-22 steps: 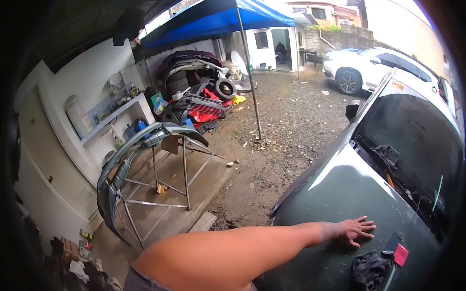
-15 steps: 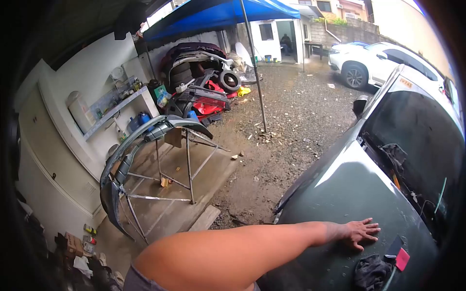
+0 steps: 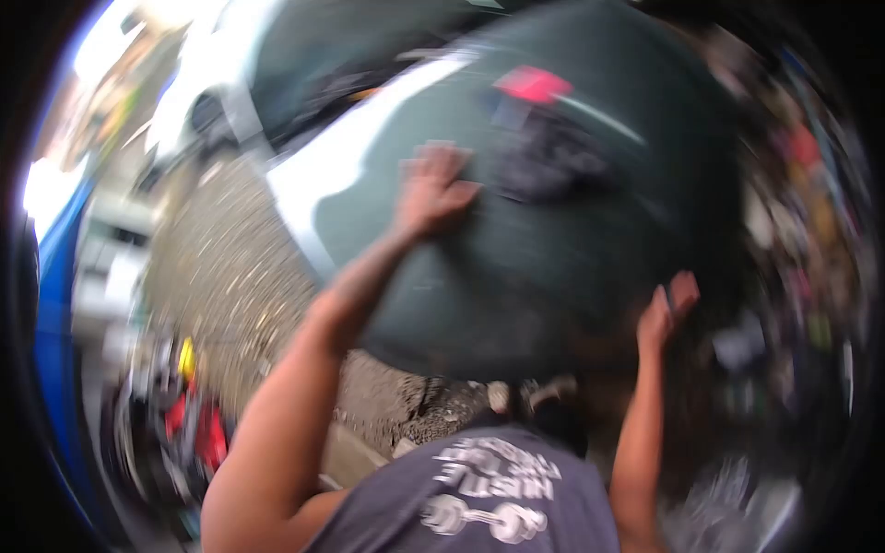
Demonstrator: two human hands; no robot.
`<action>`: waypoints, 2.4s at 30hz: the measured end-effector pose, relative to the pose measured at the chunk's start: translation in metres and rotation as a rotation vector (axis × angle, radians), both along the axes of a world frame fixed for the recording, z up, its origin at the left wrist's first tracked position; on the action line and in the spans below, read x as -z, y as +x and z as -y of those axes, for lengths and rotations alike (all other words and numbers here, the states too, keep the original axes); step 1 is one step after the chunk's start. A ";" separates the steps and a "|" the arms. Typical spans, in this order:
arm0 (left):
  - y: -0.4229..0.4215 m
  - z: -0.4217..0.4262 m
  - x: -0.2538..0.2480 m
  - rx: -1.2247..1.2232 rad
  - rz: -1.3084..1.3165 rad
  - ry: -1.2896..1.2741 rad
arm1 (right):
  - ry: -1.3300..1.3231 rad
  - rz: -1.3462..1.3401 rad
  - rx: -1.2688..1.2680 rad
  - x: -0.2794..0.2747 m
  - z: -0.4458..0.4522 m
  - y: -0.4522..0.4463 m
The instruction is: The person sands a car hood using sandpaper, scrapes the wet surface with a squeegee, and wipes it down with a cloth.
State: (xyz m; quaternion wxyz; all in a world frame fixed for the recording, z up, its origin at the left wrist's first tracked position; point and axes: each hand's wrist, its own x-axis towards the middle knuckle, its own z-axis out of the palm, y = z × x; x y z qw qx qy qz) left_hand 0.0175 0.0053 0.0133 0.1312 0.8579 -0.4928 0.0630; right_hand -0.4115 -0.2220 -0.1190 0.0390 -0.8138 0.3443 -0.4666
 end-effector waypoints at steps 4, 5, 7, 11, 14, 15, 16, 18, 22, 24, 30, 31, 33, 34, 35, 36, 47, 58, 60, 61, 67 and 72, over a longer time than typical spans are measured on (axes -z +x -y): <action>0.008 0.005 0.010 0.047 -0.010 -0.031 | 0.374 0.024 0.209 -0.002 0.042 -0.009; 0.015 0.001 0.019 0.027 0.041 -0.010 | 0.601 0.040 0.141 -0.035 -0.008 0.007; 0.018 0.004 0.029 0.028 0.063 0.024 | 0.448 -0.122 0.061 -0.028 -0.108 0.003; 0.015 0.001 0.021 0.028 0.060 0.058 | 0.495 -0.128 -0.057 -0.030 -0.084 -0.025; 0.016 -0.001 0.017 0.025 0.063 0.078 | 0.624 -0.077 0.122 -0.024 0.031 -0.035; 0.019 -0.002 0.020 0.036 0.061 0.078 | 0.661 -0.120 0.165 -0.033 0.039 -0.036; 0.021 -0.005 0.021 0.034 0.071 0.094 | 0.609 -0.086 0.114 -0.031 0.014 -0.035; 0.026 -0.004 0.026 0.044 0.090 0.092 | 0.543 -0.093 0.038 -0.029 -0.079 -0.026; 0.034 -0.004 0.036 0.063 0.072 0.058 | 0.537 -0.115 -0.131 -0.035 -0.092 -0.044; 0.036 -0.004 0.036 0.077 0.051 0.042 | 0.502 -0.014 -0.048 -0.018 -0.002 -0.050; 0.034 -0.004 0.028 0.088 0.035 0.042 | 0.500 -0.092 -0.031 -0.025 -0.049 -0.049; 0.032 -0.003 0.026 0.093 0.029 0.048 | 0.502 -0.096 -0.082 -0.024 -0.083 -0.053; 0.035 -0.004 0.030 0.066 0.056 0.057 | 0.492 -0.119 -0.115 -0.024 -0.069 -0.061; 0.038 -0.005 0.032 0.067 0.059 0.055 | 0.497 -0.129 -0.137 -0.022 -0.064 -0.064; 0.041 -0.007 0.034 0.067 0.059 0.056 | 0.468 -0.039 -0.136 -0.019 -0.024 -0.064; 0.042 -0.006 0.035 0.068 0.037 0.050 | 0.548 0.007 -0.032 -0.019 0.018 -0.063; 0.036 -0.006 0.028 0.069 0.018 0.045 | 0.425 -0.081 -0.150 -0.018 -0.015 -0.070; 0.035 -0.005 0.029 0.086 0.025 0.012 | 0.386 -0.116 -0.161 -0.016 -0.006 -0.073; 0.061 -0.009 0.047 0.167 0.082 -0.006 | 0.587 -0.058 0.004 -0.021 0.066 -0.065; 0.069 -0.016 0.053 0.257 0.138 -0.024 | 0.584 -0.096 0.071 -0.019 0.084 -0.064; 0.045 -0.013 0.040 0.113 0.039 -0.011 | 0.633 -0.226 0.007 0.004 -0.066 -0.091; 0.040 -0.020 0.035 0.116 0.034 0.003 | 0.723 -0.369 0.175 -0.021 0.029 -0.097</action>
